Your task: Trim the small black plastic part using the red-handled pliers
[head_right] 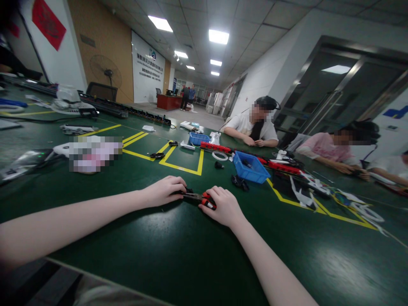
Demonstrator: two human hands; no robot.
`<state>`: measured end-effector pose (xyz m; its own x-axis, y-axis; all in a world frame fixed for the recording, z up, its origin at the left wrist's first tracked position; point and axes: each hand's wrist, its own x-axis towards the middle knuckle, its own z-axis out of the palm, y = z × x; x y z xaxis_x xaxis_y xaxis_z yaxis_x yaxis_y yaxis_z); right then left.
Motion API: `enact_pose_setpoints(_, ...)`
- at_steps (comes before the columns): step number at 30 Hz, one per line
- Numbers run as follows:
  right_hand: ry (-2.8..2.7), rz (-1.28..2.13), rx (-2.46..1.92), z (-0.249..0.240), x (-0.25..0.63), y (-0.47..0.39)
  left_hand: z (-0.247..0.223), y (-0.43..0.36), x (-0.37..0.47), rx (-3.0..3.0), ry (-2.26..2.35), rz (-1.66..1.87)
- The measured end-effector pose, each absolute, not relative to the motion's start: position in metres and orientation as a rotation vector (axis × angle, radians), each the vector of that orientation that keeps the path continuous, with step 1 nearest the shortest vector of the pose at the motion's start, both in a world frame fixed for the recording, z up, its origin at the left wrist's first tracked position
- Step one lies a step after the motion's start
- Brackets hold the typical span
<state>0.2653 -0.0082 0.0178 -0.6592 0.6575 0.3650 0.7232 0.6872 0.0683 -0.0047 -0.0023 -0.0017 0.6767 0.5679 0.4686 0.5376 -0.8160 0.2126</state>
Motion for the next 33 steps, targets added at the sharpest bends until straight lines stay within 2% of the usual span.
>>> enact_pose_setpoints(27,-2.504,-0.210,-1.083,0.016,0.268,-0.011,0.003,0.001,-0.007,2.774,0.948,0.703)
enact_pose_setpoints(33,-2.499,-0.370,-1.095,0.014,0.269,-0.009,0.006,0.003,-0.009,2.760,0.927,0.655)
